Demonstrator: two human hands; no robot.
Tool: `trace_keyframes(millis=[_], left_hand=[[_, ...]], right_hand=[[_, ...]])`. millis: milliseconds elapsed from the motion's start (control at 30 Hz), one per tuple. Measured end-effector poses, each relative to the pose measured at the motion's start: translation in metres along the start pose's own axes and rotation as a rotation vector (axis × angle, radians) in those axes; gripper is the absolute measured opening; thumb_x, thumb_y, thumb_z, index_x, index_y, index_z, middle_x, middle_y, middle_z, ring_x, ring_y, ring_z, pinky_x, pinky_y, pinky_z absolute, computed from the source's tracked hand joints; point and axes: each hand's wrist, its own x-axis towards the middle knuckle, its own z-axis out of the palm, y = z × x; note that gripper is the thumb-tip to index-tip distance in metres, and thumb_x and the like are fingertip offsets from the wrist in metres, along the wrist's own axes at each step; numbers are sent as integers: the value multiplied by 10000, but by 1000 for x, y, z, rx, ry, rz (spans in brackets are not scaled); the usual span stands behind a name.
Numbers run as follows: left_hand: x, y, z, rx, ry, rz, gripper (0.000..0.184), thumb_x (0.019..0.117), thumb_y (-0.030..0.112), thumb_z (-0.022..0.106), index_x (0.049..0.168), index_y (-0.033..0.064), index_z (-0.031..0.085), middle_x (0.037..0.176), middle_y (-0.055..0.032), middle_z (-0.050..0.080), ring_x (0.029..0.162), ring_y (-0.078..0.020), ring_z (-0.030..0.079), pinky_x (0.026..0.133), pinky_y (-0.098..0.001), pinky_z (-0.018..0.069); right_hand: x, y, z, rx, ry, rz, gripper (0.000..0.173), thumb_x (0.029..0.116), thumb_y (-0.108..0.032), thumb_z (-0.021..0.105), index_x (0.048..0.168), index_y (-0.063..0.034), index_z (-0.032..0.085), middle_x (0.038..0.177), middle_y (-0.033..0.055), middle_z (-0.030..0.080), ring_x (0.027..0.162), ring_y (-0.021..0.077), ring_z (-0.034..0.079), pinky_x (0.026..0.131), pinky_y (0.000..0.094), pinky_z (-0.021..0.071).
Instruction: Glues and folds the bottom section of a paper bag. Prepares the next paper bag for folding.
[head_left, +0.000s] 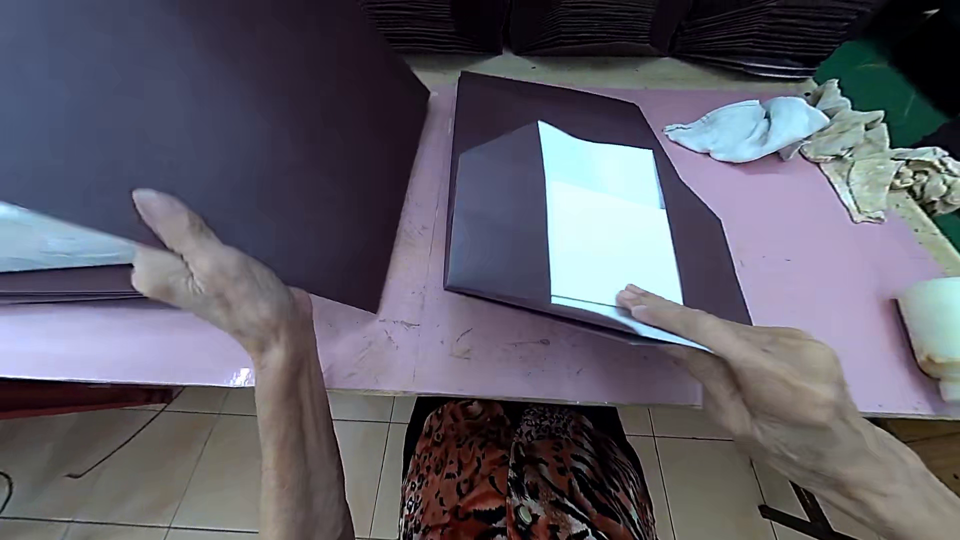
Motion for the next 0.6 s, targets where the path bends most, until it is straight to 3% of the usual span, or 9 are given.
trace_keyframes(millis=[67, 133, 200, 233, 300, 367, 433, 500, 600], left_hand=[[-28, 14, -4, -140, 9, -106, 280, 1108, 213, 347, 1186, 32, 546, 1052, 13, 675, 1027, -102, 688, 950, -354, 563], [-60, 30, -8, -314, -61, -264, 198, 1082, 143, 372, 1177, 98, 539, 1039, 38, 696, 1023, -104, 697, 940, -357, 573], [-93, 50, -3, -480, -149, -515, 219, 1049, 37, 373, 1083, 117, 574, 940, 36, 751, 906, -89, 741, 836, -311, 624], [-110, 62, 3, -529, -182, -648, 225, 1039, 0, 350, 1072, 98, 550, 906, 25, 749, 862, -91, 747, 795, -304, 636], [-143, 82, 20, -567, -225, -889, 177, 1035, -20, 347, 1086, 53, 501, 867, 6, 721, 797, -94, 737, 740, -299, 636], [-172, 98, 38, -593, -262, -1059, 135, 1048, 1, 367, 1085, 41, 491, 851, 6, 709, 771, -86, 730, 716, -286, 632], [-199, 106, 54, -651, -292, -1099, 137, 1026, -13, 383, 1073, 46, 497, 848, 21, 699, 783, -63, 714, 737, -273, 617], [-224, 110, 65, -693, -338, -1066, 141, 1010, -23, 387, 1089, 34, 489, 875, 31, 671, 827, -40, 696, 790, -263, 602], [-248, 117, 68, -722, -405, -1106, 159, 974, -25, 409, 1067, 39, 521, 891, 43, 653, 875, -4, 664, 837, -227, 565]], right_hand=[[3, 1, -8, -1, 42, -13, 298, 1093, -124, 455, 1148, 75, 669, 1093, 207, 753, 1189, 144, 681, 1042, 177, 465], [5, 2, -9, -35, 59, -31, 304, 1093, -120, 446, 1186, 66, 668, 1069, 197, 758, 1142, 118, 696, 993, 152, 481], [10, 5, -4, -44, 63, -55, 322, 1079, -106, 444, 1265, 40, 662, 956, 167, 744, 857, 108, 675, 747, 156, 491], [12, 7, 1, -40, 45, -76, 324, 1069, -90, 446, 1286, 39, 648, 965, 170, 744, 825, 123, 671, 717, 177, 495], [15, 11, 9, -45, 1, -107, 305, 1057, -74, 463, 1263, 53, 648, 1071, 201, 751, 1002, 168, 724, 864, 205, 539], [18, 12, 15, -67, -35, -132, 254, 1049, -72, 481, 1153, 56, 675, 1081, 233, 750, 1113, 257, 722, 962, 269, 539], [19, 11, 17, -102, -81, -148, 244, 1032, -71, 474, 1069, 41, 688, 1036, 239, 753, 1088, 317, 730, 978, 326, 550], [15, 9, 15, -111, -118, -142, 250, 1056, -88, 443, 1076, 20, 668, 1025, 233, 754, 1059, 314, 738, 952, 318, 557], [7, 1, 13, -99, -166, -109, 246, 1074, -84, 406, 1093, 6, 634, 1028, 236, 754, 1003, 309, 751, 841, 312, 584]])
